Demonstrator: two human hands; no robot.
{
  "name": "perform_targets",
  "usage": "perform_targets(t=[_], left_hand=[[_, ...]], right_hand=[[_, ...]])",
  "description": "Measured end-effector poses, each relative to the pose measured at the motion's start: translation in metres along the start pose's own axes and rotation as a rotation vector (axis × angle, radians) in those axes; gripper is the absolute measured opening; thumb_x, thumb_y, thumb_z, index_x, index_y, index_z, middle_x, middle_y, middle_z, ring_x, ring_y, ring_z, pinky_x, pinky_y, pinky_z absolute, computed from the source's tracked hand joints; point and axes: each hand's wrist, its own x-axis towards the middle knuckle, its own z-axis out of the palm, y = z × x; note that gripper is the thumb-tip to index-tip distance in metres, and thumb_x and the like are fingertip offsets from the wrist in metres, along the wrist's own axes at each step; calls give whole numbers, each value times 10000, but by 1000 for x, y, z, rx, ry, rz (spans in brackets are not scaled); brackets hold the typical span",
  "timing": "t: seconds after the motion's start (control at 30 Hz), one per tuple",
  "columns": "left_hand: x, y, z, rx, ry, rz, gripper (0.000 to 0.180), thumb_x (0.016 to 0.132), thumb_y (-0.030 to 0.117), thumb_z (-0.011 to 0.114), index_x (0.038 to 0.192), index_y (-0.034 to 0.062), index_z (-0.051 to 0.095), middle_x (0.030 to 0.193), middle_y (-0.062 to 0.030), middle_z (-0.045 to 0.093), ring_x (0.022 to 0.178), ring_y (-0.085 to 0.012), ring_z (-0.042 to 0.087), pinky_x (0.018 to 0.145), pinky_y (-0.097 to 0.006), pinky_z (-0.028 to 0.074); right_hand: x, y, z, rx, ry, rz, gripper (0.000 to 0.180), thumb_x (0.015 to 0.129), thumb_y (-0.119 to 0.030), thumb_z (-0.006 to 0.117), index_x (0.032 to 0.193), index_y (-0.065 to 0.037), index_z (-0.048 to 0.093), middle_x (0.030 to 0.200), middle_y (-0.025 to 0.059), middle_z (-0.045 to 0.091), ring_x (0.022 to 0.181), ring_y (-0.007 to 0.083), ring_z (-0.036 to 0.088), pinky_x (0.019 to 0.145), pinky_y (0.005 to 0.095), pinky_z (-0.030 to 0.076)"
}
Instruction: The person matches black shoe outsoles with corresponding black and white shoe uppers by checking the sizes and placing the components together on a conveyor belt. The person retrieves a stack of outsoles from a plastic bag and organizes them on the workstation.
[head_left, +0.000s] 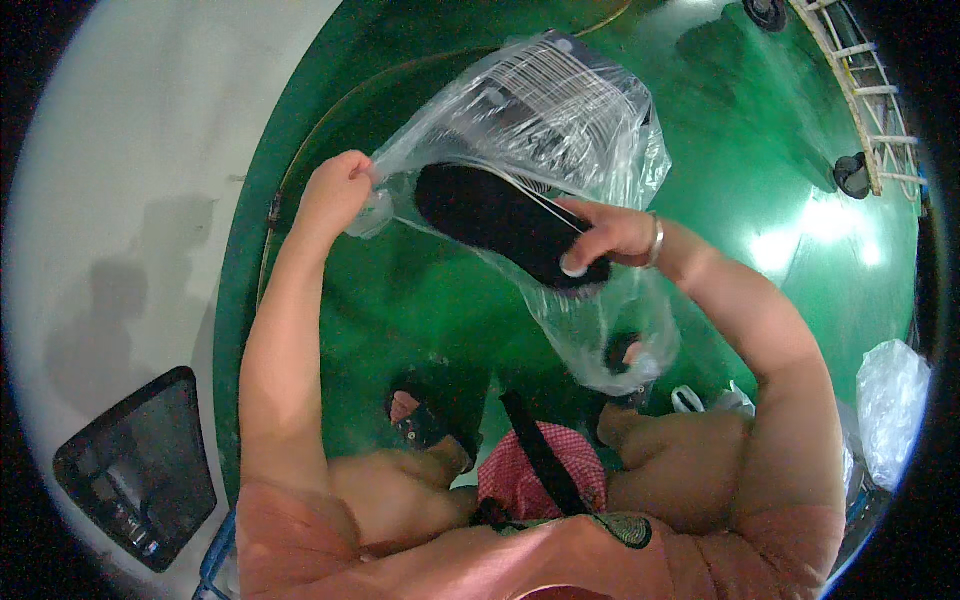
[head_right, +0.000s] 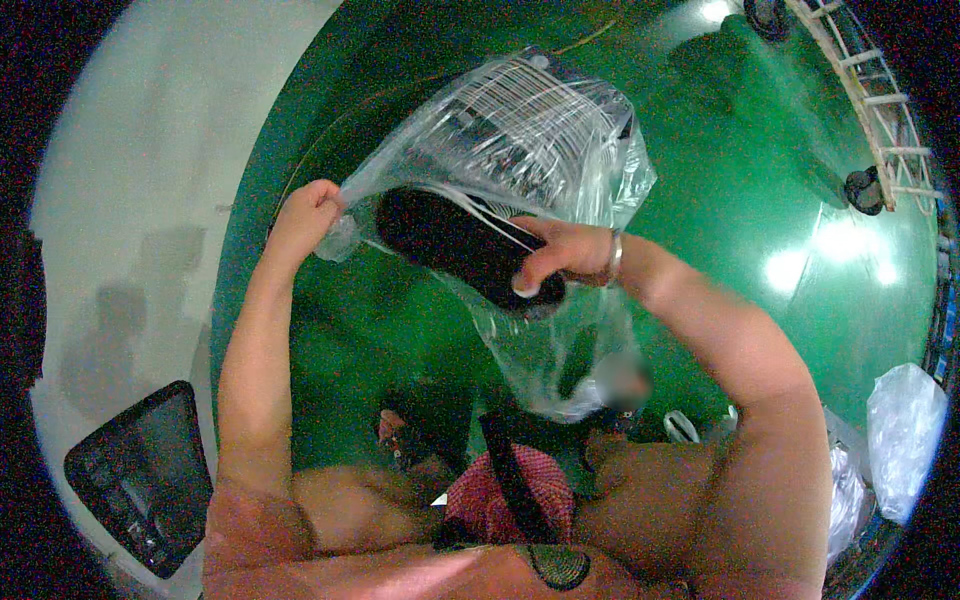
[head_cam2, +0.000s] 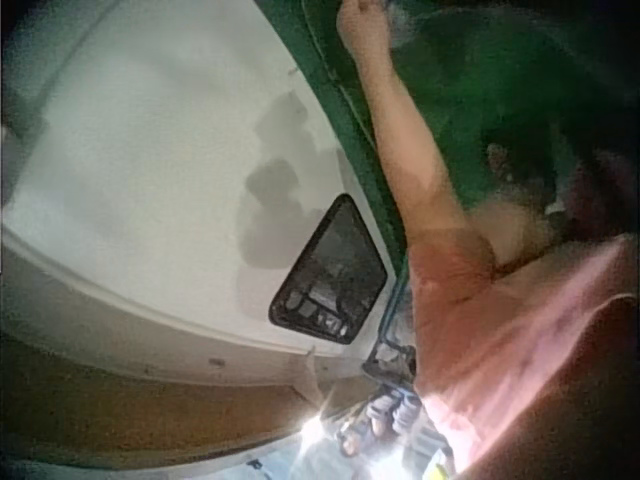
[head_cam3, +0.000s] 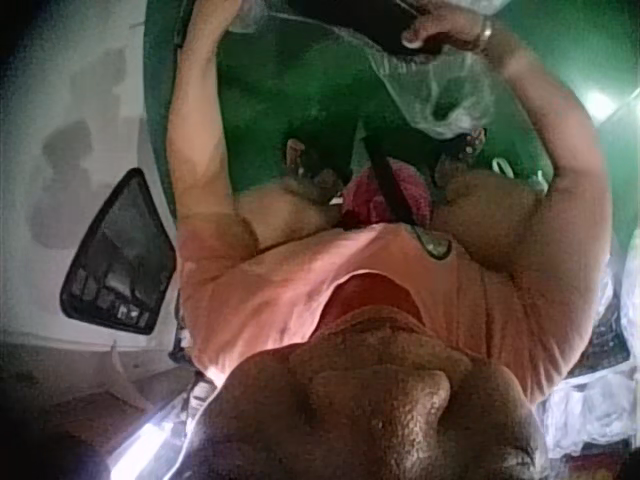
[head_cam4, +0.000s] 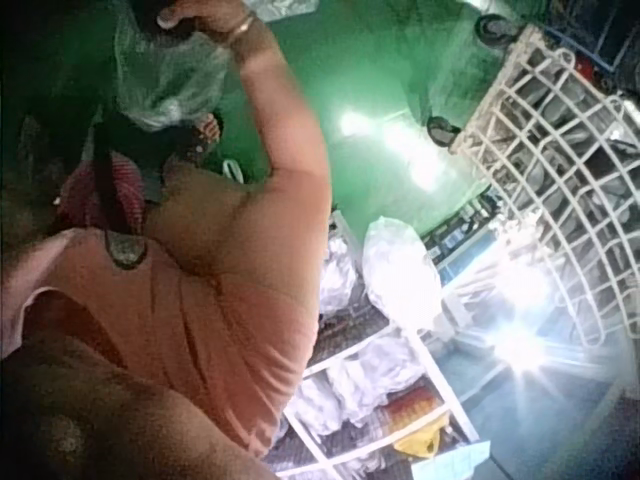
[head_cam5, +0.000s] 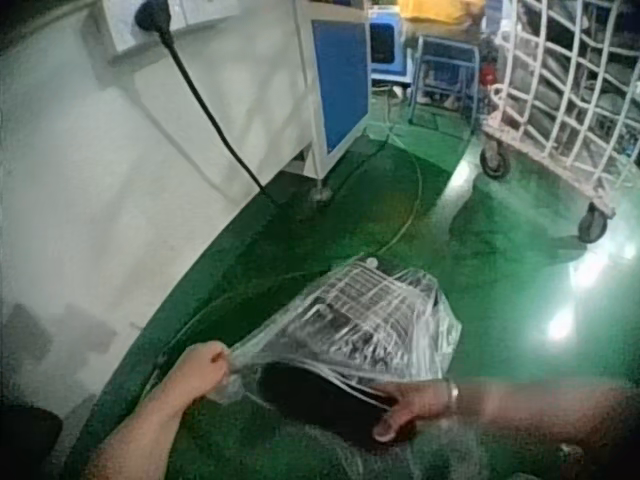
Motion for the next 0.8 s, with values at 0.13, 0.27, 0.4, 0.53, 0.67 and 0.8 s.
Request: perform_targets(t=[0.13, 0.27, 0.4, 0.53, 0.67, 0.8], left_hand=[[-9, 20, -2, -34, 75, 36, 256, 722, 123, 489, 957, 35, 540, 890, -122, 575, 847, -232, 559, 732, -339, 421], [-10, 39, -4, -609, 272, 200, 466, 758, 235, 546, 1156, 26, 423, 1130, -125, 476, 1040, -219, 451, 887, -324, 346], [-41, 86, 10, -1509, -145, 292, 669, 727, 392, 621, 1233, 78, 317, 1125, -81, 460, 1021, -186, 444, 842, -322, 368], [-64, 121, 42, -1654, -302, 108, 650, 707, 346, 666, 1206, 92, 336, 1116, -45, 459, 1032, -176, 442, 879, -338, 363], [-60, 110, 45, -1610, -199, 27, 572, 732, 295, 653, 1186, 97, 367, 1081, -28, 485, 1007, -172, 469, 871, -321, 379], [-80, 130, 57, -1640, -136, -118, 546, 773, 456, 536, 1157, 85, 420, 1064, -56, 515, 970, -206, 499, 854, -352, 401]], right_hand=[[-33, -28, 4, -352, -155, -141, 874, 463, -63, 714, 1242, -20, 321, 1155, 71, 463, 1041, 170, 433, 899, 293, 342], [-54, -20, 19, 222, -14, -301, 878, 436, 11, 653, 1249, -24, 323, 1151, 92, 486, 1058, 216, 460, 939, 332, 316], [-36, -30, 31, 315, 165, -498, 794, 555, -31, 641, 1264, -44, 285, 1102, 93, 506, 974, 215, 508, 898, 333, 353], [-18, -17, 47, -195, 286, -539, 866, 620, -154, 716, 1296, -40, 186, 1160, 109, 441, 1071, 190, 417, 927, 310, 314], [-6, -21, 56, -193, 545, -572, 840, 676, -312, 689, 1259, 34, 193, 1161, 181, 412, 1079, 204, 402, 917, 304, 328], [33, -5, 72, -362, 654, -846, 852, 754, -399, 572, 1267, 102, 112, 1252, 277, 280, 1177, 333, 288, 978, 350, 229]])
